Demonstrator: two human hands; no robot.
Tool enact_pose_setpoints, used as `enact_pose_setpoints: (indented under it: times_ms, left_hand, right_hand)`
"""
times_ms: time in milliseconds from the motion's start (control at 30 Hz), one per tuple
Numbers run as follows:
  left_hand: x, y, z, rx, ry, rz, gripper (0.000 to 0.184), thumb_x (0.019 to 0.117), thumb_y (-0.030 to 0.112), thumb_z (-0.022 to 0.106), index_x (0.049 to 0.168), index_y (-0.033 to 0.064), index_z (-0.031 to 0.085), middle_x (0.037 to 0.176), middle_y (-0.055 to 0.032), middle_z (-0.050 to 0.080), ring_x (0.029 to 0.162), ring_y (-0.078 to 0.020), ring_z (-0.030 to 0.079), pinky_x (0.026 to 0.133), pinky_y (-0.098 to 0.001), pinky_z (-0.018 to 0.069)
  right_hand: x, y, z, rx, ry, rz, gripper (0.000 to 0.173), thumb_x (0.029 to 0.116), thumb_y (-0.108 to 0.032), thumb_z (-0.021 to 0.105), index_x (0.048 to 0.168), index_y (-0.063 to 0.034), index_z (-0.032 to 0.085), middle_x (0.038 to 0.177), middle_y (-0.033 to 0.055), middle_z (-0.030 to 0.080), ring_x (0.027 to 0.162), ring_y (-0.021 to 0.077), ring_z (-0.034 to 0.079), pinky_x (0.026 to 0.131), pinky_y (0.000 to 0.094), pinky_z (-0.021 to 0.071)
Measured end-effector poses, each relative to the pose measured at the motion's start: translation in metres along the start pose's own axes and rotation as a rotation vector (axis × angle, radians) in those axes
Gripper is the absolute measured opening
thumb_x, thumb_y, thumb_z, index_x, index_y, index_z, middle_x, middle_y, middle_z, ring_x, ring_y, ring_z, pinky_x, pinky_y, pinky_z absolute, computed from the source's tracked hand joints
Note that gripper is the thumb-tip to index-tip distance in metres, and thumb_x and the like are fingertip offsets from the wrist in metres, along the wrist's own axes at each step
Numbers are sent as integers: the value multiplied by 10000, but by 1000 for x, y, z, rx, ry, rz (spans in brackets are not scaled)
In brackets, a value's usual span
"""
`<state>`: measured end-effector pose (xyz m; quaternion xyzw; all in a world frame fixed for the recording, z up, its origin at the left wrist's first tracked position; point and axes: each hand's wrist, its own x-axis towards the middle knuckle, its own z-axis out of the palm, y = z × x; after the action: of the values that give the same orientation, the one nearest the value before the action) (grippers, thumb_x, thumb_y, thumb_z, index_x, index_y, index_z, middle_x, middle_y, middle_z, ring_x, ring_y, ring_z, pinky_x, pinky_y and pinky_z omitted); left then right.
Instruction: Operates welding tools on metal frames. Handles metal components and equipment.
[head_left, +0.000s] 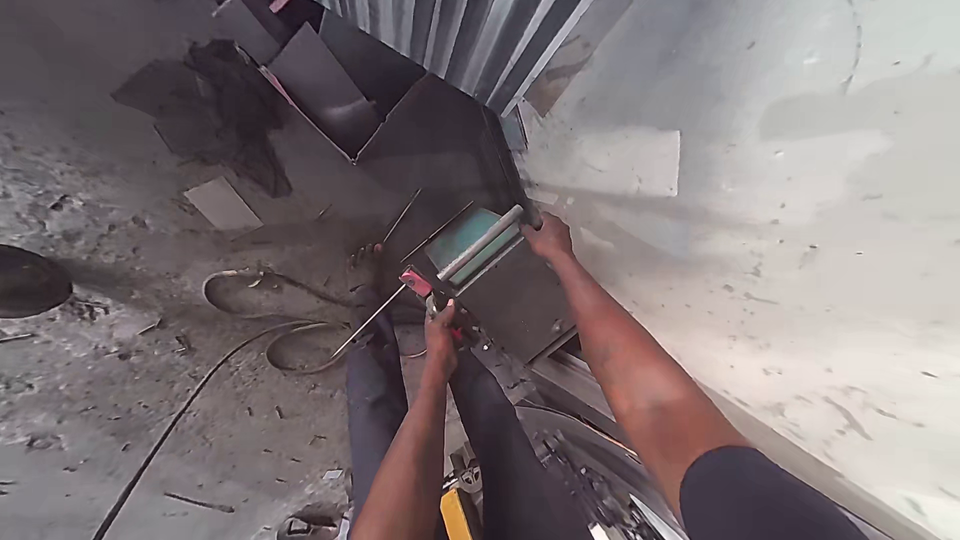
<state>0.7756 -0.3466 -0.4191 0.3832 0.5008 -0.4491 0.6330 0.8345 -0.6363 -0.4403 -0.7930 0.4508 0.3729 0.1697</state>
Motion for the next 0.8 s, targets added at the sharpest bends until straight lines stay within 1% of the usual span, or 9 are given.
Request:
enact_pose_setpoints:
  times_ms: [167, 300, 433, 533, 633, 667, 700, 733, 800]
  left_hand:
    - [-3, -7, 17, 52, 15, 14, 348, 1020, 176, 606, 1314, 1, 541, 979, -160, 676, 790, -223, 671, 678, -397, 584]
    - [-1, -7, 18, 36, 67, 48, 299, 1012, 166, 609, 1251, -6, 559, 932, -149, 659, 735, -204, 647, 626, -374, 563]
    - [-3, -11, 21, 27, 85, 63, 275, 1027, 170, 591, 1240, -1, 566, 935, -148, 653, 751, -207, 646, 649, -379, 565]
    - [-1, -13, 23, 23, 103, 91, 272, 1025, 181, 598, 1224, -4, 583, 924, -154, 668, 761, -220, 665, 664, -404, 580]
    - [-2, -19, 22, 34, 109, 92, 302, 1024, 248, 616, 1241, 40, 595, 924, -126, 676, 735, -201, 654, 639, -391, 572]
    - [-7, -24, 17, 39, 104, 66, 329, 1022, 272, 620, 1272, 61, 590, 965, -121, 682, 769, -199, 661, 664, -397, 578]
    - [-10, -23, 10, 43, 116, 56, 336, 1019, 279, 624, 1277, 67, 587, 969, -116, 678, 769, -195, 656, 666, -394, 575]
    - [-5, -18, 11, 41, 123, 68, 312, 1014, 262, 628, 1248, 61, 587, 912, -104, 657, 706, -175, 624, 619, -366, 554]
    - [3, -13, 18, 36, 117, 81, 260, 1011, 224, 632, 1183, 33, 590, 811, -92, 628, 604, -153, 575, 548, -327, 521]
  right_hand:
    - [-5, -5, 0, -46, 34, 36, 346, 996, -329, 630, 1105, -8, 695, 1121, 244, 691, 1080, 420, 663, 916, 632, 510]
    - [-3, -11, 1, -49, 30, 54, 337, 979, -310, 654, 1106, -2, 702, 1145, 257, 684, 1111, 443, 646, 930, 645, 502]
    - [-4, -11, 3, -50, 51, 83, 347, 956, -332, 675, 1085, -11, 710, 1108, 254, 694, 1069, 447, 661, 882, 657, 513]
    - [-3, -12, 3, -37, 67, 78, 364, 948, -346, 693, 1085, -10, 714, 1107, 254, 697, 1071, 447, 662, 890, 657, 512]
    - [-4, -11, 1, -24, 50, 95, 430, 941, -363, 709, 1172, -1, 701, 1200, 276, 672, 1147, 463, 635, 949, 671, 495]
    - [-8, -6, 3, -29, 42, 87, 437, 944, -361, 703, 1186, 3, 694, 1212, 280, 668, 1159, 467, 629, 961, 676, 486]
    - [-13, -7, 8, -42, 40, 54, 418, 955, -352, 683, 1179, 1, 692, 1193, 275, 675, 1143, 461, 639, 953, 671, 490]
    - [-13, -11, 7, -67, 75, -15, 403, 974, -335, 657, 1174, 14, 688, 1175, 282, 677, 1126, 468, 646, 943, 668, 499]
    - [-24, -11, 7, -190, 199, -238, 350, 1011, -269, 593, 1184, 23, 678, 1190, 268, 662, 1153, 452, 634, 980, 608, 515]
